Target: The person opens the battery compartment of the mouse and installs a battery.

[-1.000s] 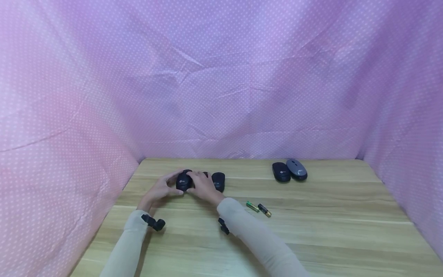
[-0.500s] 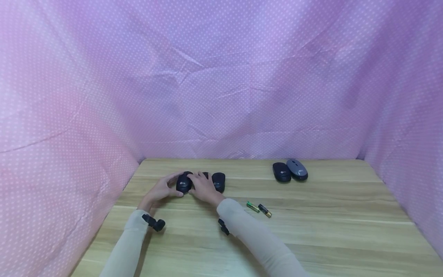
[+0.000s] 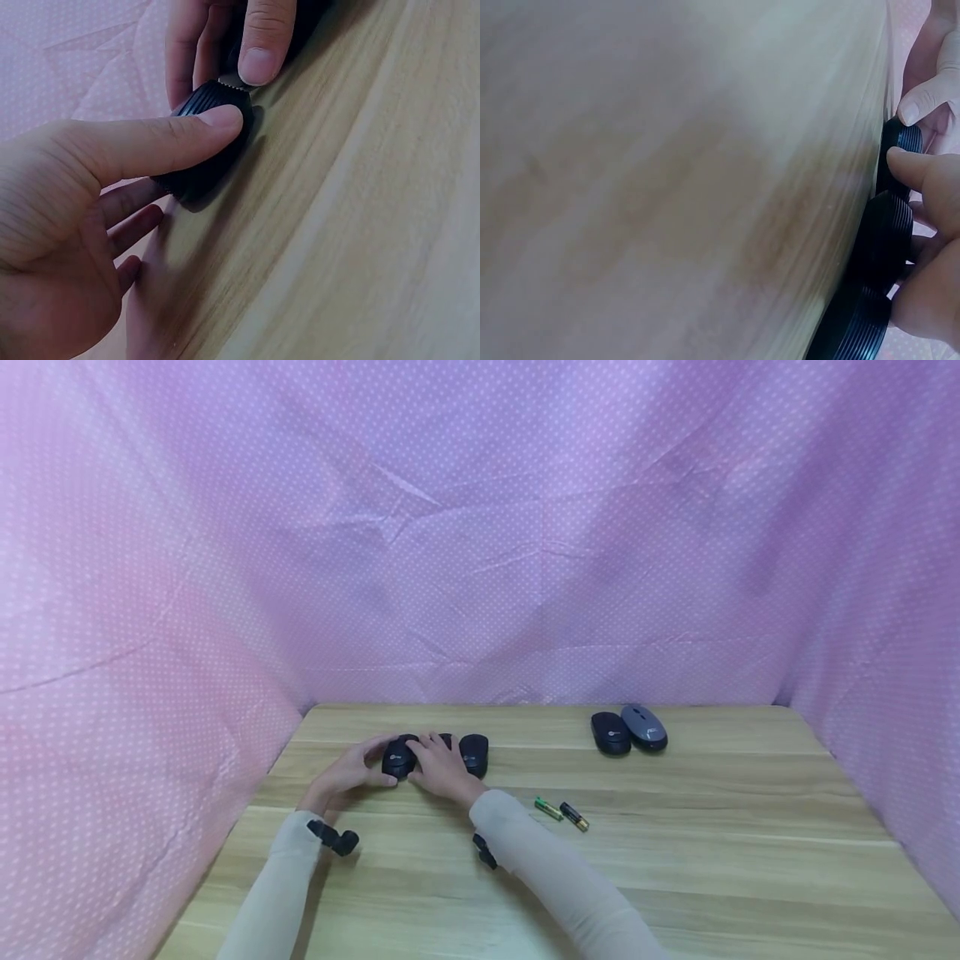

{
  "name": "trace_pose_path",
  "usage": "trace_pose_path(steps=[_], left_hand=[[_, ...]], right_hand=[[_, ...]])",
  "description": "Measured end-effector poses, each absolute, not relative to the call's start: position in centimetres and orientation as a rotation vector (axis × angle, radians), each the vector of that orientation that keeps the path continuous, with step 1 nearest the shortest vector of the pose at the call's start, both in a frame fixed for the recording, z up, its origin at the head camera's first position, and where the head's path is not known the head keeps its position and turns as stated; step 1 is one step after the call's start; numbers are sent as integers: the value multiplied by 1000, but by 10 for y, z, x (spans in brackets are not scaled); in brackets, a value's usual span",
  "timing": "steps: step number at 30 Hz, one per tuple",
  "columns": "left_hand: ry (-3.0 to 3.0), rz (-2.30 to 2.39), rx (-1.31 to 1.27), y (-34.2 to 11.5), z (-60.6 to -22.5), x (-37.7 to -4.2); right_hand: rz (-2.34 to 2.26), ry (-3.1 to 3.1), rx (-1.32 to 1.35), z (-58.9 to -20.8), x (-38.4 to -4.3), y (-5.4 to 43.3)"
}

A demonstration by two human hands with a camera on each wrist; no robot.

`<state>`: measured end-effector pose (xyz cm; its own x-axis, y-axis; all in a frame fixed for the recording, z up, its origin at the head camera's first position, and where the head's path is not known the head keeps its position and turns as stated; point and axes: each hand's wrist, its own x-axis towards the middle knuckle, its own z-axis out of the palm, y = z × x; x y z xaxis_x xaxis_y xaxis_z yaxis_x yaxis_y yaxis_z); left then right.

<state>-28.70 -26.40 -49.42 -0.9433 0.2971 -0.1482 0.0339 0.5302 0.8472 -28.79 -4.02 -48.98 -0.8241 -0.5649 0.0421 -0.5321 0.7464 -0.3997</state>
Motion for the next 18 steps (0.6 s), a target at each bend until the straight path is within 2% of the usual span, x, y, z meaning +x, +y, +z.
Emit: trace_pose_path(steps=[7, 18], left_hand=[[2505, 1381, 302, -262, -495, -285], [2479, 1530, 147, -254, -487, -287]], right_hand=[[-609, 2859, -916, -489, -287, -38], [-780, 2798, -965, -475, -289, -15]])
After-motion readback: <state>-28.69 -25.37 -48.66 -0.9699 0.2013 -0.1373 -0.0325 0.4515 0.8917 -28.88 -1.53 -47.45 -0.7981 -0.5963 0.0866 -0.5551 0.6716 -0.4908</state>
